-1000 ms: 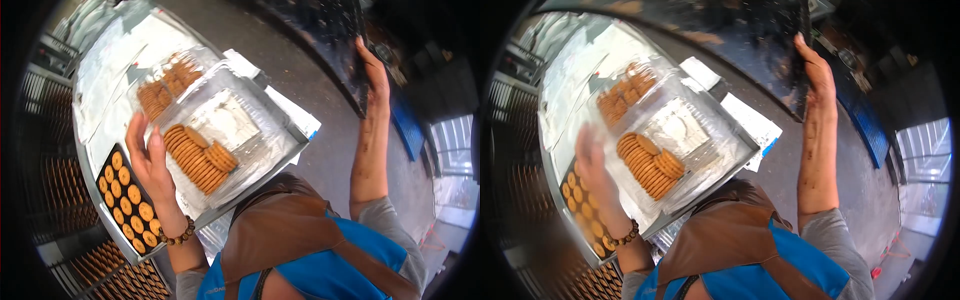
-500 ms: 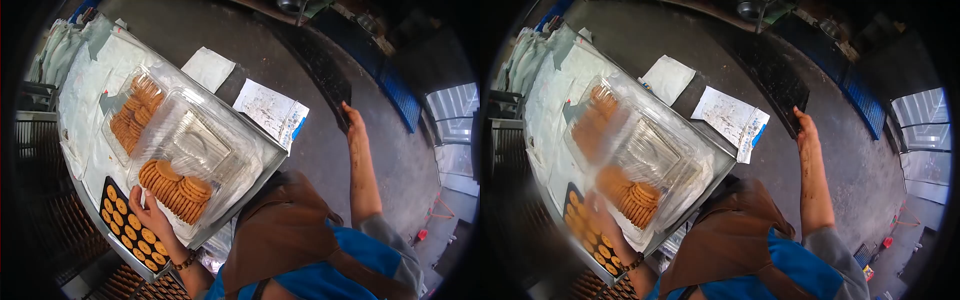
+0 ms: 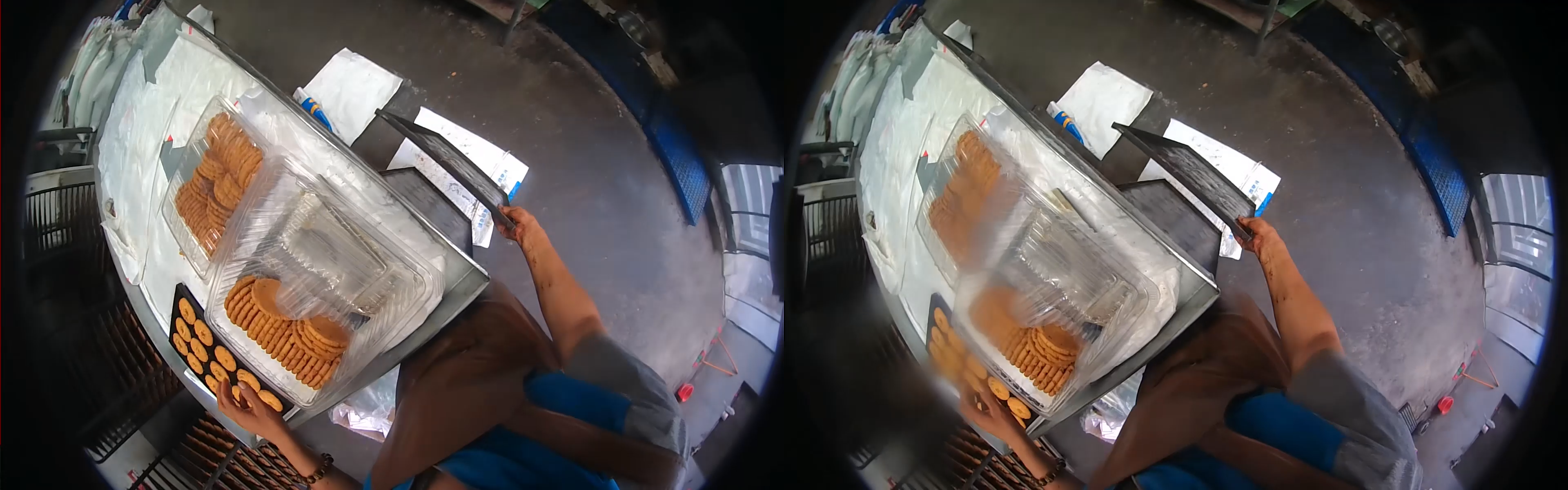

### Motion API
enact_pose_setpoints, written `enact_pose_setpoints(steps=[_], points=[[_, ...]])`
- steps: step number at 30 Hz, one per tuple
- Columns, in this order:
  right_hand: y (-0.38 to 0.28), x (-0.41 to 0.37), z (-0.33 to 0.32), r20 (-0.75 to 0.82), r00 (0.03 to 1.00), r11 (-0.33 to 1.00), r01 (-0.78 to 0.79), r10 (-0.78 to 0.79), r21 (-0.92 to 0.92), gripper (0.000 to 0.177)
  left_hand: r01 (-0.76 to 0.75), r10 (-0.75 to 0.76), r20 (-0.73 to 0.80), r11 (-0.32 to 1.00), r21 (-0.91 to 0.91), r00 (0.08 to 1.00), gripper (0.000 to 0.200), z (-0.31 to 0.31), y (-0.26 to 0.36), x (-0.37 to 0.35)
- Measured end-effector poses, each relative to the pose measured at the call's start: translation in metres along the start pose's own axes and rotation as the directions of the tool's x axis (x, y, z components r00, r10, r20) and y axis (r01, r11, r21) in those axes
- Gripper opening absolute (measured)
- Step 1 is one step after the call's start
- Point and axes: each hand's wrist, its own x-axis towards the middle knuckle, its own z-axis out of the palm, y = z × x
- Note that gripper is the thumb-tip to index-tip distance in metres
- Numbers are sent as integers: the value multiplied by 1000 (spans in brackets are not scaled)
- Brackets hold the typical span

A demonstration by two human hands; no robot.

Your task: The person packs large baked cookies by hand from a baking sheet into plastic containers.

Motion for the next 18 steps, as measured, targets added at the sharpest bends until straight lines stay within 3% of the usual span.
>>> enact_pose_setpoints(steps=[2, 3, 6, 7, 8, 11, 14, 16, 17, 18], points=[[11, 21, 11, 27, 993, 993, -112, 111, 45, 12, 29, -29, -4, 997, 77, 1000, 47, -1, -9, -2], [22, 83, -23, 59, 980, 981, -187, 190, -57, 12, 43, -41, -24, 997, 70, 999, 45, 0, -6, -5], [40, 111, -19, 18, 945, 941, -324, 327, -99, 14, 9, -4, -43, 993, 121, 999, 44, -1, 3, -7], [46, 122, -24, 97, 914, 916, -382, 394, -122, 16, 5, 0, -61, 996, 83, 998, 42, 2, 13, -11], [54, 134, -28, 101, 913, 915, -383, 396, -126, 16, 6, 0, -68, 996, 85, 998, 42, 4, 17, -12], [77, 117, -19, -136, 951, 885, -308, 277, -350, 17, 28, -16, -90, 991, 129, 996, 41, 2, 14, -19], [91, 118, -31, -180, 942, 915, -322, 283, -245, 22, 22, -6, -55, 956, 292, 998, 40, -1, 9, -22], [86, 97, -43, -88, 974, 893, -225, 207, -389, 23, 107, -98, -57, 980, 169, 993, 40, 2, 11, -24], [82, 97, -62, 4, 986, 866, -142, 164, -479, 24, 16, -8, -105, 997, 74, 994, 39, 3, -17, -28], [77, 140, -103, -69, 970, 726, -220, 231, -652, 18, 42, -34, -80, 994, 102, 996, 37, 1, -12, -27]])
